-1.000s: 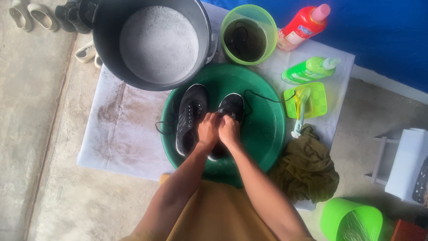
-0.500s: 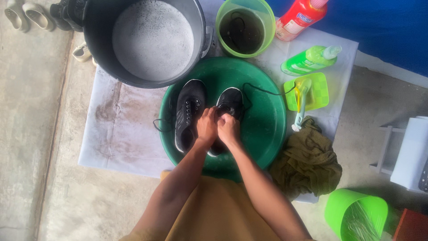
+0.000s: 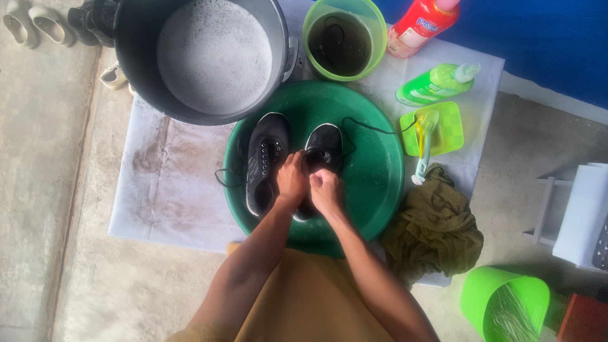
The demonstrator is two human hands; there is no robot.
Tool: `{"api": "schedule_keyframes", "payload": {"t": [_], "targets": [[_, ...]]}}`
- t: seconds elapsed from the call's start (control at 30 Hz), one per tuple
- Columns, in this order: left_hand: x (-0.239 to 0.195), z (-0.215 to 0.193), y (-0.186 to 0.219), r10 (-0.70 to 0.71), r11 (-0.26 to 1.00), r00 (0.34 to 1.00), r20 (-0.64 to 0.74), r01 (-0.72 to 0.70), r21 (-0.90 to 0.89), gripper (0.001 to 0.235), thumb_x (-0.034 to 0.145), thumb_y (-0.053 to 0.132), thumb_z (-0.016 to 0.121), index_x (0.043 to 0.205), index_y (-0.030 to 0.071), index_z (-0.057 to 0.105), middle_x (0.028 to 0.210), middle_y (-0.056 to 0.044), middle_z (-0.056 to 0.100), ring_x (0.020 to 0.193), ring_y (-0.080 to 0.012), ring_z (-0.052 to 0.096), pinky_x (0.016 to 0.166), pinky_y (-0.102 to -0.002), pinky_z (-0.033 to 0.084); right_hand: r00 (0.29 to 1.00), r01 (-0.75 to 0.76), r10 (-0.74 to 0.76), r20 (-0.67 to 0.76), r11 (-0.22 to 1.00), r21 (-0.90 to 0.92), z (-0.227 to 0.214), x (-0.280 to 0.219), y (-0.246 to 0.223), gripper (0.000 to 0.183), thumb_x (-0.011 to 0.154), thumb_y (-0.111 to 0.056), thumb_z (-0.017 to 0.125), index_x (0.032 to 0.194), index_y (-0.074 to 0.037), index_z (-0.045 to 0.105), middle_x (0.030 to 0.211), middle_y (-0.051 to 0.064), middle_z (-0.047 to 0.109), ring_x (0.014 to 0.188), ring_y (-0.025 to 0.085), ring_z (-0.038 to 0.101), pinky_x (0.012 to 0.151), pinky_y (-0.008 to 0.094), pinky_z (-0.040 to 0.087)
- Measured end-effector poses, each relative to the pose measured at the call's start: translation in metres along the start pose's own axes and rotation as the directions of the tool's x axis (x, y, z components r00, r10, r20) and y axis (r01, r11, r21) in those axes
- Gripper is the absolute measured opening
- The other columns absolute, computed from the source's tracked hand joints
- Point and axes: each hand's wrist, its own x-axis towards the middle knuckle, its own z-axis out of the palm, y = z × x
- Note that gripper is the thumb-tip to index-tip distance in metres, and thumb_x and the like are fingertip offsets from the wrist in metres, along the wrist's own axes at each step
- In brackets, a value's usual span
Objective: The person washes a pair of black shoes by hand in a green basin filled with soapy water. They scrub the shoes and laces thoroughly, rinse them, and then place them back on the table.
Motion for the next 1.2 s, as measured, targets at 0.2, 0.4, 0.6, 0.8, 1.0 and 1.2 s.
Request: {"api": "schedule_keyframes", "payload": {"t": [0.2,0.4,0.6,0.8,1.0,1.2], "targets": [[0.001,0.003,-0.002,0.013,1.0,1.0,-0.028,-0.013,0.027,0.018,0.1,0.017,0.058,0.113,0.014,0.07,0.102,-0.012,0.073,0.082,-0.0402,0.071,0.07,-0.049,0.056,0.994,0.109,-0.108,-0.036,0.994,0.022,-0.022,-0.03,-0.009,0.02,0.093,-0.018,0.068,0.089,0.002,0.072,0.081,0.02,0.073,0.073,0.032,0.073,0.065,0.041,0.055],[0.003,0.004,-0.003,0.036,0.998,0.998,-0.06,-0.033,0.048,0.016,0.1,0.017,0.058,0.111,0.014,0.07,0.099,-0.012,0.073,0.079,-0.0403,0.07,0.067,-0.049,0.056,0.992,0.127,-0.127,-0.003,0.989,0.074,-0.048,-0.064,-0.022,0.019,0.094,-0.017,0.068,0.087,0.0,0.07,0.076,0.015,0.073,0.069,0.026,0.074,0.062,0.037,0.054],[0.001,0.001,0.002,0.008,0.999,1.0,-0.017,-0.007,0.049,0.015,0.101,0.017,0.057,0.111,0.014,0.069,0.099,-0.013,0.072,0.079,-0.0407,0.07,0.066,-0.05,0.055,0.975,0.216,-0.21,-0.065,0.971,0.101,-0.068,-0.08,-0.008,0.018,0.093,-0.017,0.069,0.087,0.0,0.07,0.073,0.01,0.071,0.065,0.019,0.071,0.059,0.034,0.054],[0.0,0.002,0.004,0.028,0.999,1.0,-0.014,-0.027,0.036,0.013,0.101,0.018,0.058,0.11,0.014,0.067,0.099,-0.012,0.072,0.08,-0.0407,0.07,0.068,-0.05,0.056,0.972,-0.022,0.214,-0.099,0.498,0.867,-0.068,0.036,0.008,0.027,0.095,-0.018,0.062,0.12,-0.012,0.071,0.116,-0.011,0.074,0.109,0.0,0.062,0.095,0.022,0.043],[0.0,0.002,-0.005,-0.003,0.999,1.0,0.021,0.002,0.044,0.019,0.1,0.021,0.058,0.116,0.015,0.066,0.104,-0.013,0.072,0.082,-0.0425,0.07,0.07,-0.052,0.056,0.991,0.056,-0.048,-0.122,0.997,0.061,0.004,0.068,0.011,0.035,0.086,-0.022,0.072,0.109,0.002,0.061,0.094,0.022,0.074,0.085,0.035,0.074,0.078,0.043,0.057],[0.001,0.007,-0.012,-0.026,1.0,0.996,0.088,0.026,0.008,0.027,0.097,0.022,0.059,0.123,0.016,0.063,0.111,-0.012,0.071,0.086,-0.0425,0.071,0.072,-0.051,0.057,0.985,0.172,-0.147,0.093,0.907,-0.383,0.034,0.051,0.031,0.019,0.091,-0.015,0.059,0.099,0.0,0.068,0.092,0.027,0.072,0.091,0.046,0.069,0.083,0.055,0.054]]}}
